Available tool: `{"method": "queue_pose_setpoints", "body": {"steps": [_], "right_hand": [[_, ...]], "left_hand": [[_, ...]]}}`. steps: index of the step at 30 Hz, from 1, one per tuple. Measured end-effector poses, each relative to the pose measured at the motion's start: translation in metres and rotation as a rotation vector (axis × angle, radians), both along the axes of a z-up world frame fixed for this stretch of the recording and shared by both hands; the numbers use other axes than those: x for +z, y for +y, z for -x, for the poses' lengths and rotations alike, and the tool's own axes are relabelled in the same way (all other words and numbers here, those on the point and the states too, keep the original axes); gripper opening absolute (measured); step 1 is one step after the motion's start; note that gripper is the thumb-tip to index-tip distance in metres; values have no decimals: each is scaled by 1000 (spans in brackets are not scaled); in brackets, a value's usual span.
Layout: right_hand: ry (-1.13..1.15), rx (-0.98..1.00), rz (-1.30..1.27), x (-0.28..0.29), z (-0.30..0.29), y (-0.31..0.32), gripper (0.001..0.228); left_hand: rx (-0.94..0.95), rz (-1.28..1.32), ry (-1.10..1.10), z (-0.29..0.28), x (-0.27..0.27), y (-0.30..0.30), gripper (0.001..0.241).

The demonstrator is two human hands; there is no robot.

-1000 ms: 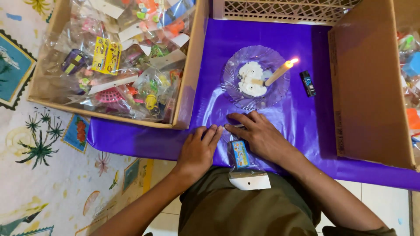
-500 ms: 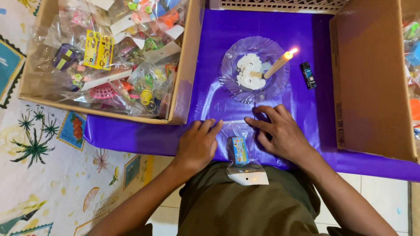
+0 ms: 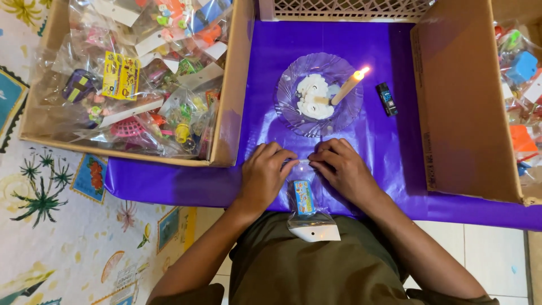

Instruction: Sealing small plastic bags containing toys by passing the edges over a candle flame to melt and fuse the plastic.

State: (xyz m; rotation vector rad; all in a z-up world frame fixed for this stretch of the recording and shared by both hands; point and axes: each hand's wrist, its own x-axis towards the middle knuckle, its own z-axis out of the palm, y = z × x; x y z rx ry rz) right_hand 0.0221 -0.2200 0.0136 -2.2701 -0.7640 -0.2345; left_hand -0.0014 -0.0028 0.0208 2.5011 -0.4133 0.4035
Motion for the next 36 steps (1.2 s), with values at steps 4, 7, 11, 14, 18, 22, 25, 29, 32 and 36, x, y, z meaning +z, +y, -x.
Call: {"method": "queue_pose_setpoints", "body": {"steps": [4,7,11,14,18,22,25,29,32,36], "right_hand": [[66,9,-3,6,-2,2,11],[162,20,-50,16,-1,2,15],[436,-69,-277,5,1,-5,22],[620,-92,-637,-11,6,-5,22],[676,-100,-788,4,6,-2,12],[661,-150,-1103,-8,13,5,5],[685,-184,-1248,0,14,5,5],[662,-239,-1305,11,12,4,6],[627,-312,-1351,19,6,6,7],[622,-356,-1360,20,4,8,8]], "left_hand": [[-40,13,61,-3,4,0,16],[-94,88,130,-8,4,4,18],[-190,370,280,-17,10,3,9],[-165,530,304,-17,20,0,10],[-160,580,305,-19,33,-4,9],[-160,679,367,-19,39,-10,10],[-145,850,467,-23,36,-16,16],[-112,1013,557,-26,30,-21,20],[-84,1130,543,-26,40,-30,19],[-62,1161,519,-31,29,-38,18]]}}
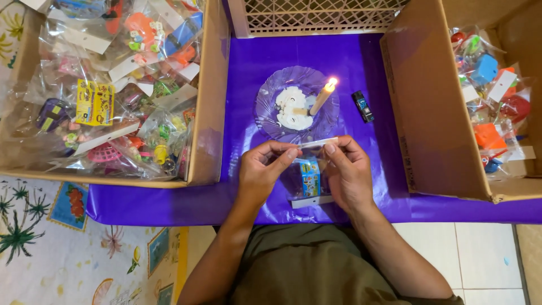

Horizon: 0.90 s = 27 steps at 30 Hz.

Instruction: Sealing small plastic bags containing toys by passing the edges over a candle flame to melt and fuse the plastic.

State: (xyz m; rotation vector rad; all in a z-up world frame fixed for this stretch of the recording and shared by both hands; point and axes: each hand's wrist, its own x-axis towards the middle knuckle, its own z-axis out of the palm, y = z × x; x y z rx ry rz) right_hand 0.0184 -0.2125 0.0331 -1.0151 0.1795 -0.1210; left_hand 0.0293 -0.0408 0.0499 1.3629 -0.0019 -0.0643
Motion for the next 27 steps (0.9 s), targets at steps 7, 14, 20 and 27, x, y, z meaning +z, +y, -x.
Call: {"method": "queue_pose_setpoints", "body": {"steps": [7,14,20,27], "right_hand": [[75,-47,-134,1,-12,3,7],[16,-42,-121,14,-29,3,5],[37,-34,-178,16,-44,1,8],[93,-7,-255,18,-56,1,6]], "left_hand": [[92,67,25,-10,14,-7,19],[205,184,110,-28,10,-14,23],[205,251,95,-35,17,-16,25],[238,209,48,-45,17,-14,22]]}}
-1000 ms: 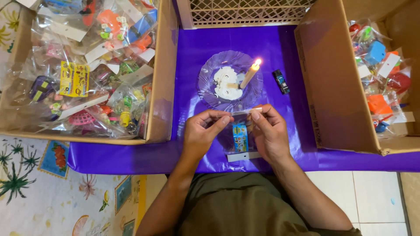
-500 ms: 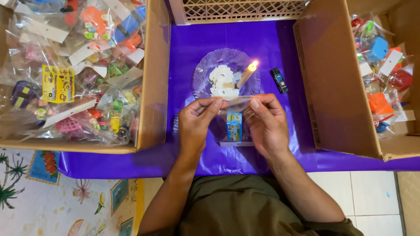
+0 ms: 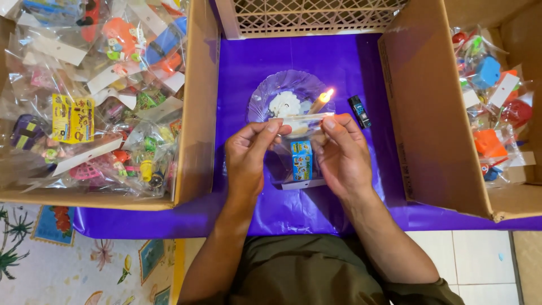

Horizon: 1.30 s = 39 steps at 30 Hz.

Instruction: Sealing small plastic bags containing toys by passing the edges over a candle flame to melt and fuse the plastic.

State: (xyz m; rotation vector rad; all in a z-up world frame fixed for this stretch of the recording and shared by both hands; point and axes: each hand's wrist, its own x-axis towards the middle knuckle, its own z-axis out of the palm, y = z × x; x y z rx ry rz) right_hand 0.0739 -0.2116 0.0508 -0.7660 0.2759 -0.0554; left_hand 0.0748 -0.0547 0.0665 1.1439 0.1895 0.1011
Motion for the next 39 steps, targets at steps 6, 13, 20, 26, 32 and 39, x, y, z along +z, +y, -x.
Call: {"method": "queue_pose_setpoints", "body": {"steps": [6,13,20,26,32,39], "right_hand": [[26,-24,-11,3,-5,5,12],[46,-11,-37,21,-7,10,16],[110,52,-43,24,-15,9,17],[102,99,-107,21,-20,5,25],[147,121,-108,22,-22,3,19],[207,90,-88,28,-23,6,18]], "left_hand": [[45,-46,-13,-8,-1,-2,16],[71,-52,15,-15,-4,3,15],[83,-97,57,-18,12,8,14],[76,-93,59,-25,9,11,16],[76,-98,50,-30,12,10,18],[80,-53,42,-32,6,11,18]]}}
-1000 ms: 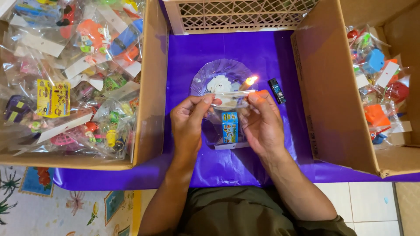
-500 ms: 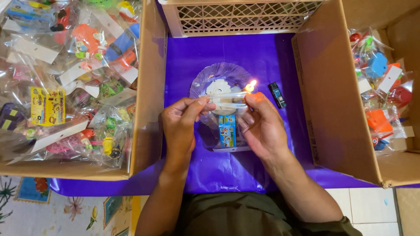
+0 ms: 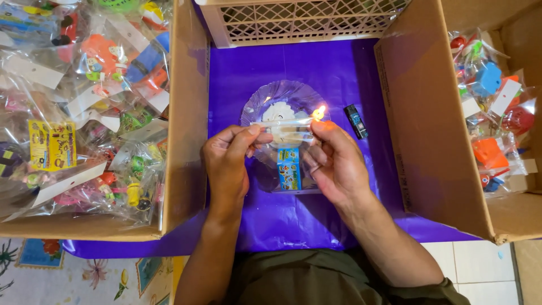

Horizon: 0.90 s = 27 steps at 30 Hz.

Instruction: Sealing small plastic bags containing toys by passing the edges over a candle flame to melt and fuse the plastic.

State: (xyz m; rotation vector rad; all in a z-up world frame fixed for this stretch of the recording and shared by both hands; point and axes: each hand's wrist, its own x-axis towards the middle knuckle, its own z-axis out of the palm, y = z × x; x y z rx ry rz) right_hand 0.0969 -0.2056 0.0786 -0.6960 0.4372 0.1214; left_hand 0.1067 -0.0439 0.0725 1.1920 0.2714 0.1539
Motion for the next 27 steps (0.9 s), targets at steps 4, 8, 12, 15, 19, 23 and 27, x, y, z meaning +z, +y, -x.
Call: {"method": "queue_pose_setpoints", "body": {"steps": [4,8,12,15,19,23,27], "right_hand": [[-28,19,12,7,0,2,20],[-20,14,28,7,-3,2,24],[2,-4,38,7,-4,2,23],[33,1,60,8,-5,0,22],[35,5,64,8,-6,-2,25],[2,24,34,2,-8,-9,29],[-14,36,49,6,-7,-11,34]], "left_hand": [[-1,4,5,1,4,0,17],[-3,4,9,-1,5,-1,16],[0,14,16,-1,5,-2,16],[-3,13,31,-2,5,-2,17],[-5,1,41,-3,3,-5,18],[-8,3,50,-4,-2,-8,20],[-17,-7,61,-4,-1,-12,19]]}}
